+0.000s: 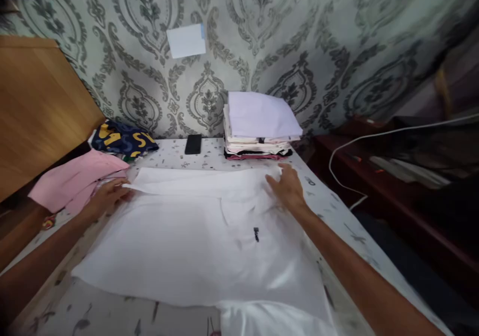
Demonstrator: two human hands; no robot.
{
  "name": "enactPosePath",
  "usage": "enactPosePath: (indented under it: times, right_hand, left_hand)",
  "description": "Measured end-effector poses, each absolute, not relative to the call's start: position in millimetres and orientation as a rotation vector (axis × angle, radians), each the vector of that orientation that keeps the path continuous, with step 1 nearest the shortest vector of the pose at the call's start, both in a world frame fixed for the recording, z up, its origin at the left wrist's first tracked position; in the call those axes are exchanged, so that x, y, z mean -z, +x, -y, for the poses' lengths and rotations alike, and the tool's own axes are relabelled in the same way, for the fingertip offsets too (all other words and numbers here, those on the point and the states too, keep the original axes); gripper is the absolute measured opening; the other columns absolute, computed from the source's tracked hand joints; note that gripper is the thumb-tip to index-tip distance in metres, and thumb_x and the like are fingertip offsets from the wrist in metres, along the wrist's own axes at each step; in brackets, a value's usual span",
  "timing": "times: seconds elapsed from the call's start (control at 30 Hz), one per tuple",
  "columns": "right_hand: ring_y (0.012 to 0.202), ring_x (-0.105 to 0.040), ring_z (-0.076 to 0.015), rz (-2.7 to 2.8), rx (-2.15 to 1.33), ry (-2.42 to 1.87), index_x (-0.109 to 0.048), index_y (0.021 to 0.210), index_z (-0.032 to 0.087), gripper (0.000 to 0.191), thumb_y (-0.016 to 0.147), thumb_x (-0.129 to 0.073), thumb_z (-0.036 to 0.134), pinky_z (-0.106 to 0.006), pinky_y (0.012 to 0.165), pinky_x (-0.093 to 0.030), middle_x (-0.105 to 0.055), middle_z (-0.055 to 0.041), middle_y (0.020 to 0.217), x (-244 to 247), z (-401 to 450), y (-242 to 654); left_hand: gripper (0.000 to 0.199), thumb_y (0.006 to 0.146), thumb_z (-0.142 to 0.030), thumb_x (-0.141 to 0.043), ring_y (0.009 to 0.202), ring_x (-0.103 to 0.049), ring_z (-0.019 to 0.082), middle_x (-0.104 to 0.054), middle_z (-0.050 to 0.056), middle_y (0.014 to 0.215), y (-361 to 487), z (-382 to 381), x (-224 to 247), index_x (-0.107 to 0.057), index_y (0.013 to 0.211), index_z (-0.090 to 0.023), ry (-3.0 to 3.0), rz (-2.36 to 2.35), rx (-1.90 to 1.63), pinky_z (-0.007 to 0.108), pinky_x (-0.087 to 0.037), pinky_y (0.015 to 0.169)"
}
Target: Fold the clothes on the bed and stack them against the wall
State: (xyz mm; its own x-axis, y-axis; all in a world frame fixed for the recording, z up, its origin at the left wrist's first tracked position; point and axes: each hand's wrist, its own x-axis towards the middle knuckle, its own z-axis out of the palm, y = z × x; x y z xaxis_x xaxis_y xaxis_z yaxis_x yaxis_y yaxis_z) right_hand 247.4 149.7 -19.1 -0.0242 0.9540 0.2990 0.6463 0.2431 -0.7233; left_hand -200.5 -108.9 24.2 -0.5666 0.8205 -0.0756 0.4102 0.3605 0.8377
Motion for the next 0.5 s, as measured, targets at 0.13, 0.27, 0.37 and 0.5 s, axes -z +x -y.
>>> enactPosePath:
  times: [0.13, 0.27, 0.37, 0.5]
  right_hand:
    - [0.118, -0.057, -0.0314, 2.357, -0.320, -1.015, -0.065, 0.115, 0.021, 0.034, 0.088, -0.058, 0.039, -0.048, 0.102, -0.046, -0.064, -0.0144, 0.121, 16, -87, 190]
    - [0.134, -0.047, -0.0316, 2.727, -0.378, -0.622, -0.051, 0.140, 0.018, 0.053, 0.091, -0.058, 0.038, -0.047, 0.108, -0.040, -0.051, -0.0170, 0.147, 3, -13, 75]
    - [0.130, -0.050, -0.0299, 2.690, -0.328, -0.617, -0.041, 0.146, 0.014, 0.056, 0.093, -0.055, 0.026, -0.044, 0.104, -0.042, -0.049, -0.0194, 0.148, -8, 8, -5]
    - [0.108, -0.064, -0.0255, 2.671, -0.460, -0.783, -0.059, 0.122, 0.015, 0.034, 0.095, -0.040, 0.009, -0.037, 0.088, -0.050, -0.069, -0.0140, 0.115, -20, -3, -57]
  left_hand:
    - [0.035, 0.062, -0.031, -0.080, 0.083, -0.074, 0.024, -0.076, 0.006, 0.087, -189, 102, -30, -0.053, 0.082, -0.021, 0.628, -1.699, -1.492, 0.026, -0.053, 0.062]
    - [0.027, 0.067, -0.018, -0.076, 0.084, -0.074, 0.022, -0.075, 0.003, 0.084, -173, 90, -30, -0.055, 0.084, -0.020, 0.512, -1.395, -1.650, 0.037, -0.060, 0.077]
    - [0.021, 0.070, -0.017, -0.075, 0.085, -0.072, 0.019, -0.074, 0.001, 0.083, -164, 87, -25, -0.058, 0.083, -0.019, 0.547, -1.318, -1.705, 0.039, -0.060, 0.083]
    - [0.020, 0.073, -0.016, -0.072, 0.097, -0.071, 0.023, -0.074, 0.004, 0.093, -163, 94, -23, -0.061, 0.090, -0.020, 0.521, -1.274, -1.716, 0.039, -0.059, 0.086]
